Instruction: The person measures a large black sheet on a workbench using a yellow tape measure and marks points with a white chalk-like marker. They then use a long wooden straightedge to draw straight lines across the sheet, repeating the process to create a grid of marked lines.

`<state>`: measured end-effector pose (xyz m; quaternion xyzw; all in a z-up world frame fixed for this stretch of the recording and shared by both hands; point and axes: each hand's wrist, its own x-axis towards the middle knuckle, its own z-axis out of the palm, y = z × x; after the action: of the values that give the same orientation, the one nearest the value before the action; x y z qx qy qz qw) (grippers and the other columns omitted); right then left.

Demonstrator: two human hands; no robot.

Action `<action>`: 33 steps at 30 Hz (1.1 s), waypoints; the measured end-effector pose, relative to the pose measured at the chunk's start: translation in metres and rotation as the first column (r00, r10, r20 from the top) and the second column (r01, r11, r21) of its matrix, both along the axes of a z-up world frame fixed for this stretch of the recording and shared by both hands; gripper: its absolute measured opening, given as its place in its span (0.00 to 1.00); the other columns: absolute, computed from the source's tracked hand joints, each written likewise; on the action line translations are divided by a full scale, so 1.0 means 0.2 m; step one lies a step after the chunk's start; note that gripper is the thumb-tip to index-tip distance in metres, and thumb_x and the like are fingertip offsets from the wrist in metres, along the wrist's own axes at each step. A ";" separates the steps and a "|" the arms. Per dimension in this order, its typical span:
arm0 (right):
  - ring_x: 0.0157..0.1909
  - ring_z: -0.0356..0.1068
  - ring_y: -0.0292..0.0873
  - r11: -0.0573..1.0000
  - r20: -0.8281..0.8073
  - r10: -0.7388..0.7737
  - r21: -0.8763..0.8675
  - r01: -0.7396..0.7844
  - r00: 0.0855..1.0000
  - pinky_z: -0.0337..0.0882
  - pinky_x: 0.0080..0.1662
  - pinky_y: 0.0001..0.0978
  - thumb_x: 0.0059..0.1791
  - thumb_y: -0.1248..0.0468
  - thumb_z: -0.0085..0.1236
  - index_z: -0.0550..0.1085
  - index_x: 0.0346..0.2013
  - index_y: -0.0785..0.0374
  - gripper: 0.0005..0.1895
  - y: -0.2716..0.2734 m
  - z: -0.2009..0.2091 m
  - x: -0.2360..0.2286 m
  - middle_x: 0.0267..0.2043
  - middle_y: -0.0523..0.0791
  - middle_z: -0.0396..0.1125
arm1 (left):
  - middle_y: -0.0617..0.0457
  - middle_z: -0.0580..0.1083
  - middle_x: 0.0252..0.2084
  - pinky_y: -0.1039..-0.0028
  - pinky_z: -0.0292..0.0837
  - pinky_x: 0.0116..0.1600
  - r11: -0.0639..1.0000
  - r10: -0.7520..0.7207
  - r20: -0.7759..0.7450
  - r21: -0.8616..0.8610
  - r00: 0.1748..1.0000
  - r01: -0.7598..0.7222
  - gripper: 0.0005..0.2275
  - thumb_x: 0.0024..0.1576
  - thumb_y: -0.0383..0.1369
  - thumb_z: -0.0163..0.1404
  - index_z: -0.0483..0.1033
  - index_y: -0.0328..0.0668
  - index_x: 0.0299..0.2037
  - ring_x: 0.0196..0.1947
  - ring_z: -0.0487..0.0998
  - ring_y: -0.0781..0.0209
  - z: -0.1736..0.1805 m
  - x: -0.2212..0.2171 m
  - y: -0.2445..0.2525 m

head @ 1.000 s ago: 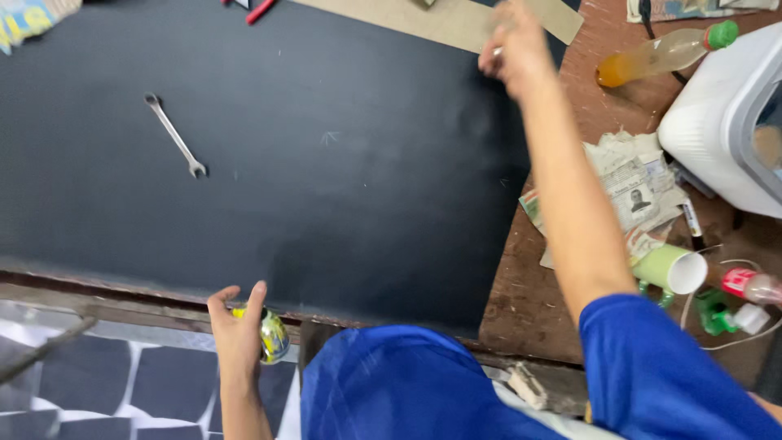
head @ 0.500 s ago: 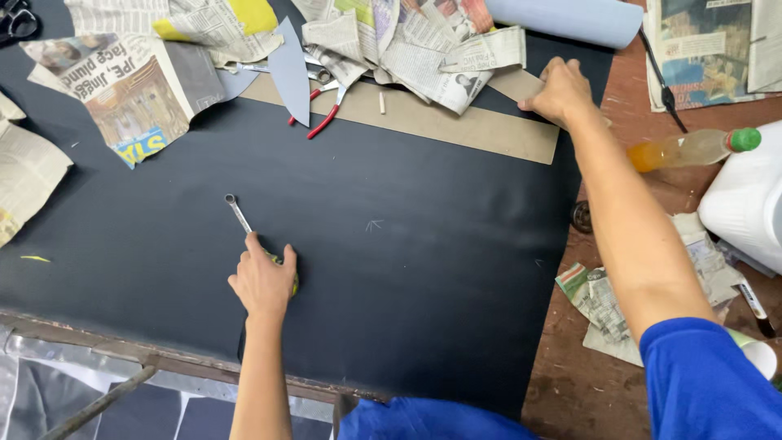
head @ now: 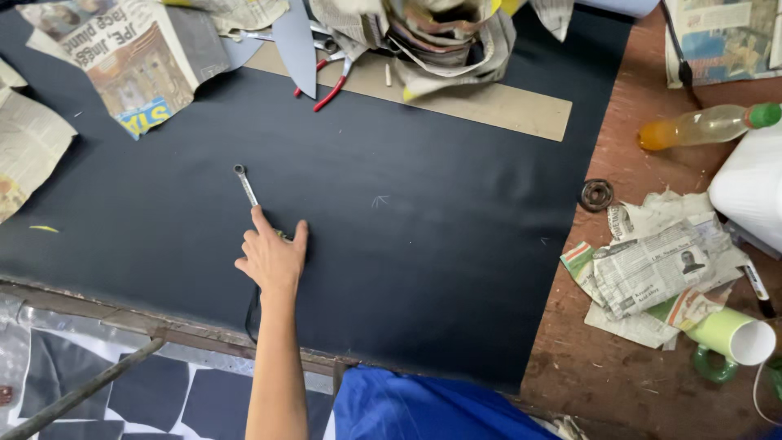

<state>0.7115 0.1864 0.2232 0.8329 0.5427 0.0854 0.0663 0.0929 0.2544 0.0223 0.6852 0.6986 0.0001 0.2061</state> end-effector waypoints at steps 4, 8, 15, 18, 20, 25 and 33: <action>0.51 0.72 0.59 0.999 -0.021 -0.032 -0.017 0.031 0.999 0.70 0.49 0.54 0.42 0.52 0.72 0.78 0.54 0.61 0.29 -0.41 0.07 -0.11 0.50 0.56 0.73 | 0.39 0.72 0.47 0.42 0.63 0.51 0.999 0.029 0.127 -0.022 0.992 -0.027 0.42 0.49 0.45 0.61 0.53 0.49 0.73 0.51 0.73 0.39 -0.03 -0.09 -0.01; 0.50 0.73 0.58 0.992 -0.060 -0.122 -0.040 0.120 0.991 0.71 0.49 0.51 0.41 0.52 0.73 0.78 0.54 0.61 0.30 -0.71 0.12 -0.20 0.50 0.56 0.73 | 0.36 0.71 0.50 0.41 0.63 0.54 0.992 0.066 0.131 0.096 0.989 -0.079 0.40 0.51 0.44 0.60 0.53 0.49 0.73 0.52 0.73 0.36 -0.12 -0.27 0.14; 0.49 0.73 0.55 0.918 -0.126 -0.387 -0.150 0.368 0.914 0.71 0.49 0.48 0.40 0.51 0.73 0.78 0.53 0.62 0.31 -0.98 0.19 -0.53 0.48 0.55 0.74 | 0.33 0.70 0.52 0.39 0.60 0.57 0.980 0.141 0.127 0.122 0.982 -0.156 0.41 0.50 0.42 0.60 0.52 0.48 0.74 0.55 0.71 0.33 -0.28 -0.67 0.49; 0.48 0.74 0.54 0.877 -0.150 -0.471 -0.188 0.442 0.870 0.72 0.49 0.46 0.39 0.51 0.73 0.78 0.53 0.63 0.32 -0.99 0.12 -0.68 0.48 0.54 0.74 | 0.32 0.69 0.55 0.39 0.60 0.59 0.990 0.073 0.036 0.118 0.997 -0.077 0.39 0.52 0.43 0.60 0.54 0.50 0.74 0.56 0.70 0.31 -0.32 -0.76 0.62; 0.48 0.74 0.53 0.876 -0.167 -0.471 -0.205 0.436 0.866 0.72 0.49 0.45 0.38 0.51 0.73 0.78 0.53 0.63 0.32 -0.98 0.07 -0.77 0.47 0.54 0.74 | 0.30 0.68 0.56 0.36 0.59 0.58 0.989 0.038 -0.018 0.142 0.999 -0.035 0.40 0.51 0.44 0.61 0.54 0.49 0.74 0.58 0.68 0.29 -0.31 -0.85 0.73; 0.47 0.75 0.51 0.860 -0.208 -0.481 -0.301 0.412 0.852 0.72 0.49 0.42 0.37 0.50 0.73 0.78 0.52 0.64 0.33 -1.35 0.15 -1.08 0.47 0.53 0.75 | 0.28 0.60 0.62 0.26 0.51 0.58 0.999 -0.020 0.021 0.032 1.000 0.019 0.36 0.54 0.47 0.61 0.58 0.49 0.70 0.62 0.59 0.26 -0.32 -0.92 0.81; 0.48 0.74 0.53 0.980 -0.536 -0.196 -0.098 0.171 0.821 0.73 0.48 0.44 0.39 0.57 0.69 0.78 0.49 0.60 0.25 -0.99 -0.42 -1.58 0.46 0.49 0.74 | 0.40 0.60 0.72 0.37 0.50 0.72 0.857 -0.038 0.489 0.464 0.871 -0.224 0.23 0.70 0.37 0.49 0.60 0.43 0.73 0.73 0.59 0.39 -0.45 -0.61 0.43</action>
<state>0.3957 -0.0120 0.1399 0.8695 0.4582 -0.1732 -0.0636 -0.0301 0.3401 -0.0671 0.6571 0.6332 0.3644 0.1856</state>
